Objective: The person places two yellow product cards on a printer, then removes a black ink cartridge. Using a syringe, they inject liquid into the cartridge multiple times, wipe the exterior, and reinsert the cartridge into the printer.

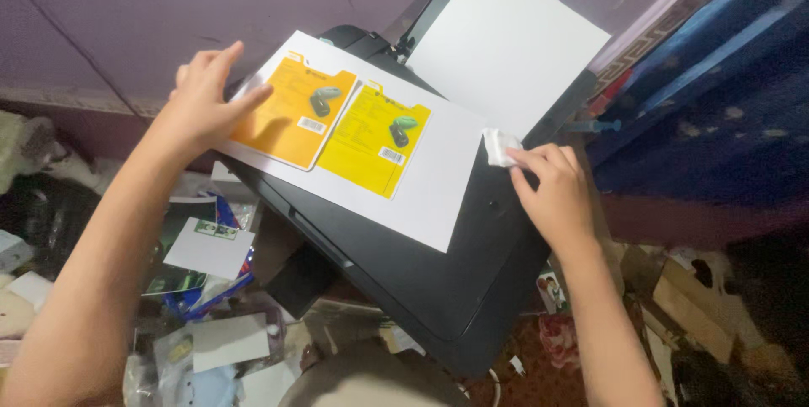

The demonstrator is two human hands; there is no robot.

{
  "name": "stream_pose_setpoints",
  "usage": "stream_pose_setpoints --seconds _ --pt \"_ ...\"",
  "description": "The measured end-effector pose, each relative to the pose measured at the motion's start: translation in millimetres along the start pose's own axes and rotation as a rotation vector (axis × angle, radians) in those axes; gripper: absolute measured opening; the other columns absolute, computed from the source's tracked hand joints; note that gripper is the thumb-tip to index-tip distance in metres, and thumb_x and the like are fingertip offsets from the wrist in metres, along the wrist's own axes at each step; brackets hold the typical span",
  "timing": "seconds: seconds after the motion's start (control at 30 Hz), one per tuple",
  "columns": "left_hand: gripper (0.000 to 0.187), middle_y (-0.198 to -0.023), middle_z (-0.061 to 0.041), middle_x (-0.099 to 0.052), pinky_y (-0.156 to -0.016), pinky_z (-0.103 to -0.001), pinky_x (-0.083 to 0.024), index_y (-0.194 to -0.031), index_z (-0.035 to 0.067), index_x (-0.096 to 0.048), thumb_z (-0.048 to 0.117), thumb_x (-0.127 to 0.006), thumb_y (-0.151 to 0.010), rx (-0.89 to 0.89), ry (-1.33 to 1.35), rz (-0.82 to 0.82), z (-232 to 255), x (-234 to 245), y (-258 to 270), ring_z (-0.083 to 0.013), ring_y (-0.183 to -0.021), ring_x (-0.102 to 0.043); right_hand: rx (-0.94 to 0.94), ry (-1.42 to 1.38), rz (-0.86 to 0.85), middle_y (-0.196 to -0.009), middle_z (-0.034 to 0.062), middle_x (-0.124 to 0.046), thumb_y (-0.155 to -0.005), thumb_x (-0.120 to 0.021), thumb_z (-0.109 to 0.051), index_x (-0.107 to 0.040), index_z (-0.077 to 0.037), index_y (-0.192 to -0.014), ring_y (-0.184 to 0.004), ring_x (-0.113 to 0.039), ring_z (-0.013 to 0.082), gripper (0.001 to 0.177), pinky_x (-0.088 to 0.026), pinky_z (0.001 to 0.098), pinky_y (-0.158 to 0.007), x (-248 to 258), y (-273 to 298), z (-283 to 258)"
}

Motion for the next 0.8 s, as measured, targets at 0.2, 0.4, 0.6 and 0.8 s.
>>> stream_pose_setpoints --seconds 0.2,0.4,0.6,0.8 --pt "0.072 -0.158 -0.028 -0.033 -0.123 -0.062 -0.020 -0.156 -0.003 -0.042 0.031 -0.068 -0.098 -0.172 -0.228 0.262 79 17 102 -0.0430 -0.151 -0.029 0.156 0.041 0.112 -0.104 0.0074 -0.070 -0.090 -0.073 -0.003 -0.075 -0.006 -0.106 -0.105 -0.062 0.0281 0.016 -0.051 0.0405 -0.094 22 -2 -25" --pt "0.064 -0.153 -0.016 -0.046 -0.122 -0.058 -0.016 -0.149 0.009 -0.049 0.037 -0.064 -0.094 -0.472 -0.063 0.042 193 -38 186 -0.0357 -0.147 -0.035 0.269 0.030 0.111 -0.103 0.0087 -0.069 -0.078 -0.078 0.002 -0.074 -0.005 -0.107 -0.098 -0.066 0.0256 0.031 -0.056 0.0349 -0.079 55 61 -99" --pt "0.064 -0.144 -0.017 -0.053 -0.120 -0.059 -0.018 -0.142 0.004 -0.053 0.048 -0.060 -0.096 -0.502 -0.073 -0.012 218 -65 189 -0.0354 -0.141 -0.041 0.246 0.060 0.121 -0.106 0.0093 -0.071 -0.078 -0.079 0.005 -0.077 -0.007 -0.114 -0.095 -0.066 0.0256 0.037 -0.056 0.0323 -0.068 62 61 -121" --pt "0.050 -0.132 -0.010 -0.060 -0.114 -0.065 -0.024 -0.129 0.008 -0.062 0.043 -0.066 -0.093 -0.574 -0.021 -0.046 227 -68 215 -0.0314 -0.130 -0.050 0.196 -0.040 0.005 -0.112 0.0085 -0.072 -0.079 -0.077 0.002 -0.078 -0.010 -0.116 -0.098 -0.067 0.0244 0.039 -0.058 0.0336 -0.074 52 53 -119"
Point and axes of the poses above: each hand's wrist, its own y-axis away from the middle knuckle, its own x-axis out of the back of the hand, z = x × y, the point moved 10 cm from there along -y, towards the middle knuckle
